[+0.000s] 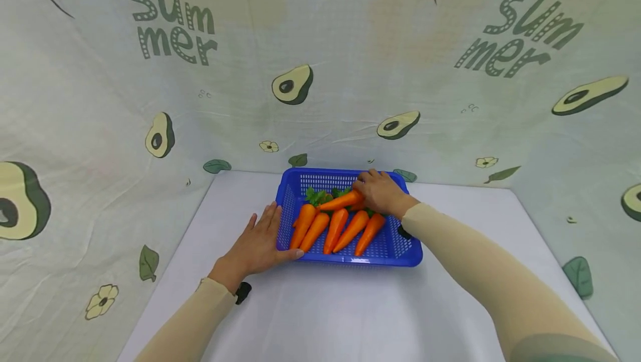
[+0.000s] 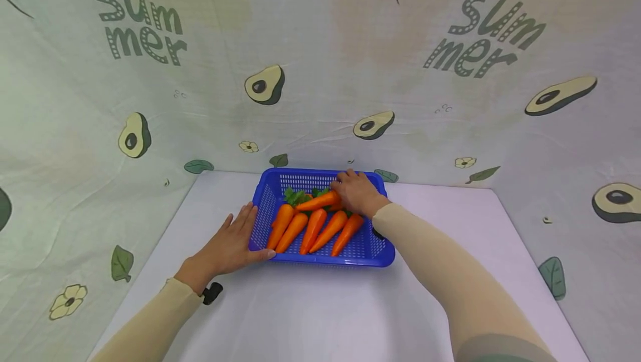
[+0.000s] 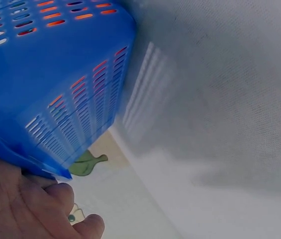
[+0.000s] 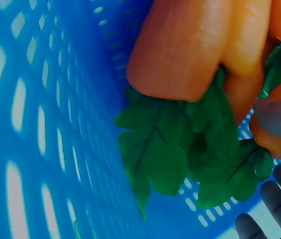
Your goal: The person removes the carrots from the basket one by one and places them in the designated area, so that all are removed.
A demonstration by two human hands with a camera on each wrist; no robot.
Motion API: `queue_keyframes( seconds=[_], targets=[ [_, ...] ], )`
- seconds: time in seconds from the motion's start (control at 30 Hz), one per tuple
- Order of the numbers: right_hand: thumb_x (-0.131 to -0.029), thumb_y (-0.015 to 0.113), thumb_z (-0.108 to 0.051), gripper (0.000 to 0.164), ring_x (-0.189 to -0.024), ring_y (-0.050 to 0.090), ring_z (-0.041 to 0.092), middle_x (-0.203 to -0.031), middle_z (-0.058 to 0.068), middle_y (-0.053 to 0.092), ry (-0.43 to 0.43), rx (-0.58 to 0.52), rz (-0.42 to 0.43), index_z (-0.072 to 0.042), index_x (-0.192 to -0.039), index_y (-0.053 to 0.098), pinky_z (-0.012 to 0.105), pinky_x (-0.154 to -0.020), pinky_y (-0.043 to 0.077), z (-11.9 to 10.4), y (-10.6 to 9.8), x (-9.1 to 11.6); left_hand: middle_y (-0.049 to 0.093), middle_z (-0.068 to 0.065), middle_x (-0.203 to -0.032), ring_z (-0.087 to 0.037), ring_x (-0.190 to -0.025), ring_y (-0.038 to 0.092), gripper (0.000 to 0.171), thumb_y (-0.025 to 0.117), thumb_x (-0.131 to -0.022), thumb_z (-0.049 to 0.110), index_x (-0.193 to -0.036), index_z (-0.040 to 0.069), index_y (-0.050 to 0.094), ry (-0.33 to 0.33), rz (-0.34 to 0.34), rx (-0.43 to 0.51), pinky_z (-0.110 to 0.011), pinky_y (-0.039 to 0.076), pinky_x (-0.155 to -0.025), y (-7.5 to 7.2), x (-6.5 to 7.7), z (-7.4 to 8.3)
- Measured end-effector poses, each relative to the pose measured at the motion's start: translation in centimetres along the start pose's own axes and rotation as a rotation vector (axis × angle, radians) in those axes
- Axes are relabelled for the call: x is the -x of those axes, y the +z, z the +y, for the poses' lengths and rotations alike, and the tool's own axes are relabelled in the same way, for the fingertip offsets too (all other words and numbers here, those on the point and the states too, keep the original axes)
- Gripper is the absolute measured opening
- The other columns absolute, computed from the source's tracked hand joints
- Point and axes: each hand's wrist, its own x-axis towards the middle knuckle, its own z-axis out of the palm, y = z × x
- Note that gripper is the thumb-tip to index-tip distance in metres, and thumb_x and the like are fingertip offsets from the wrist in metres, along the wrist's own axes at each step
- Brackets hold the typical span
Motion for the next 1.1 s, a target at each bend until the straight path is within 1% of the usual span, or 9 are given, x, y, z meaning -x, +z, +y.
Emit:
queue_keyframes(
  seconds=[0.13, 0.27, 0.43, 0.57, 0.7, 0.8, 1.0, 1.1],
  targets=[
    [-0.085, 0.076, -0.033, 0.045, -0.123, 0.049, 0.034, -0.131, 0.011, 0.057, 0.014, -0.051, 0.033, -0.016, -0.123, 0.060, 0.057, -0.102, 0.043, 0.1, -1.1, 0.7, 0.002, -0.014, -0.165, -0.031, -0.153, 0.009, 0.131, 0.031, -0.067, 0.097, -0.157, 0.005, 0.005, 0.004, -0.003, 0.005, -0.055, 0.009, -0.122, -0.1, 0.0, 0.1],
    [-0.084, 0.076, -0.033, 0.046, -0.124, 0.052, 0.035, -0.128, 0.012, 0.060, 0.017, -0.099, 0.048, -0.014, -0.121, 0.056, 0.061, -0.107, 0.038, 0.3, -1.9, 1.2, 0.002, -0.015, -0.165, -0.032, -0.152, 0.009, 0.131, 0.031, -0.068, 0.097, -0.157, 0.004, 0.006, 0.007, 0.006, 0.006, -0.056, 0.010, -0.122, -0.2, 0.1, 0.1],
    [-0.084, 0.075, -0.030, 0.048, -0.116, 0.059, 0.035, -0.119, 0.012, 0.067, 0.045, -0.153, 0.039, -0.013, -0.123, 0.053, 0.066, -0.109, 0.031, 0.6, -2.6, 2.0, 0.003, -0.015, -0.165, -0.032, -0.152, 0.010, 0.131, 0.032, -0.067, 0.097, -0.157, 0.004, 0.007, 0.007, 0.011, 0.013, -0.057, 0.010, -0.121, -0.1, -0.1, 0.0],
    [-0.085, 0.074, -0.029, 0.048, -0.110, 0.062, 0.032, -0.115, 0.010, 0.068, 0.076, -0.178, 0.038, -0.013, -0.124, 0.052, 0.067, -0.109, 0.031, 1.0, -3.0, 3.0, 0.003, -0.015, -0.165, -0.032, -0.152, 0.010, 0.132, 0.032, -0.067, 0.097, -0.157, 0.004, 0.007, 0.005, 0.006, 0.022, -0.058, 0.010, -0.121, 0.0, -0.2, 0.0],
    [-0.085, 0.074, -0.029, 0.046, -0.101, 0.064, 0.028, -0.107, 0.007, 0.068, 0.098, -0.200, 0.070, -0.012, -0.122, 0.051, 0.064, -0.106, 0.035, 1.2, -3.4, 4.0, 0.002, -0.014, -0.165, -0.030, -0.153, 0.009, 0.132, 0.033, -0.066, 0.097, -0.157, 0.005, 0.006, -0.009, -0.005, 0.024, -0.057, 0.008, -0.122, 0.1, -0.3, 0.0],
    [-0.084, 0.076, -0.029, 0.046, -0.097, 0.064, 0.026, -0.104, 0.005, 0.068, 0.108, -0.198, 0.105, -0.014, -0.120, 0.051, 0.060, -0.101, 0.041, 1.3, -3.8, 4.7, 0.002, -0.014, -0.165, -0.030, -0.153, 0.009, 0.132, 0.034, -0.066, 0.097, -0.157, 0.005, 0.006, -0.013, -0.005, 0.030, -0.057, 0.008, -0.122, 0.2, -0.3, 0.0],
    [-0.084, 0.077, -0.035, 0.051, -0.098, 0.064, 0.024, -0.112, 0.005, 0.067, 0.108, -0.139, 0.136, -0.018, -0.127, 0.057, 0.048, -0.090, 0.046, 1.5, -4.6, 5.9, 0.002, -0.014, -0.165, -0.030, -0.152, 0.011, 0.131, 0.033, -0.067, 0.097, -0.157, 0.005, 0.006, -0.005, 0.009, 0.032, -0.057, 0.009, -0.122, 0.3, -0.3, 0.0],
    [-0.083, 0.078, -0.037, 0.055, -0.098, 0.064, 0.024, -0.112, 0.005, 0.067, 0.104, -0.131, 0.153, -0.016, -0.129, 0.057, 0.045, -0.088, 0.046, 1.5, -5.1, 6.5, 0.003, -0.014, -0.165, -0.031, -0.152, 0.012, 0.131, 0.033, -0.067, 0.097, -0.157, 0.005, 0.006, 0.001, 0.017, 0.031, -0.057, 0.010, -0.121, 0.3, -0.3, 0.1]
  ],
)
